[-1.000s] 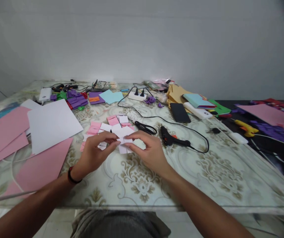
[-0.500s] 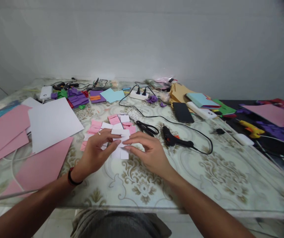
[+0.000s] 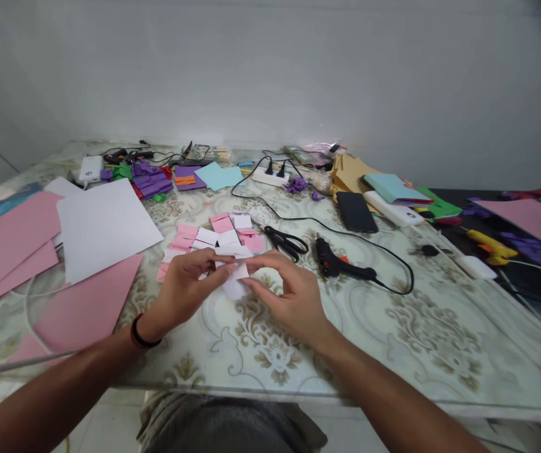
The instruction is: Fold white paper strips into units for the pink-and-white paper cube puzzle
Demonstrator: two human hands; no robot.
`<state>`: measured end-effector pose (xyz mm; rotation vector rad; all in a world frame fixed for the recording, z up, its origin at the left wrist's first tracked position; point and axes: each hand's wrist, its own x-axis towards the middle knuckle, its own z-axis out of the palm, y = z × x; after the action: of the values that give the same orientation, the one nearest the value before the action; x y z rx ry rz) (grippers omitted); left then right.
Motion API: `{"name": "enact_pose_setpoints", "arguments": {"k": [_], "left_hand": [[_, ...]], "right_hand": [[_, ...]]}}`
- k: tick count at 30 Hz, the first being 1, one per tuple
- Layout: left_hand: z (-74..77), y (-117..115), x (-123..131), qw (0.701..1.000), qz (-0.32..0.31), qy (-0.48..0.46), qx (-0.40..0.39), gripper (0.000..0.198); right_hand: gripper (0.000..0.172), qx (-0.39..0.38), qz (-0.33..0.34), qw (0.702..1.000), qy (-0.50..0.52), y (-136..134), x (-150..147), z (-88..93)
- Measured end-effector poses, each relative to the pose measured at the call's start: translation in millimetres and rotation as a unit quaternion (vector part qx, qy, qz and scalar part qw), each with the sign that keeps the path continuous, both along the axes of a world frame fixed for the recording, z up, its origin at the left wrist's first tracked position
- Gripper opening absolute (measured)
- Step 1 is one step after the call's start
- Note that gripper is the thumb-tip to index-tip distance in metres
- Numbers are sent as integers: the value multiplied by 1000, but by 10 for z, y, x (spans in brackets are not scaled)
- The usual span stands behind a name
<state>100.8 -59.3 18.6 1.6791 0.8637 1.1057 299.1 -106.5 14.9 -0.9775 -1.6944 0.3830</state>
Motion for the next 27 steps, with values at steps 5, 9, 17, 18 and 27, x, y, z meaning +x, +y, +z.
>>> {"name": "enact_pose_setpoints", "arguments": {"k": [5, 9, 17, 18, 27], "left_hand": [[55, -28, -19, 995, -23, 45, 85, 23], [117, -54, -26, 977, -4, 116, 180, 23], [149, -75, 2, 946, -1, 151, 287, 28], [143, -74, 5, 945, 0, 150, 292, 27], [145, -95, -1, 945, 5, 167, 281, 27]], "right_hand": [[21, -30, 18, 999, 29, 22, 27, 25], [11, -70, 35, 993, 93, 58, 56, -22], [13, -45, 15, 995, 85, 69, 39, -33], [13, -32, 14, 997, 75, 64, 33, -19], [15, -48, 9, 997, 65, 46, 40, -12]]}}
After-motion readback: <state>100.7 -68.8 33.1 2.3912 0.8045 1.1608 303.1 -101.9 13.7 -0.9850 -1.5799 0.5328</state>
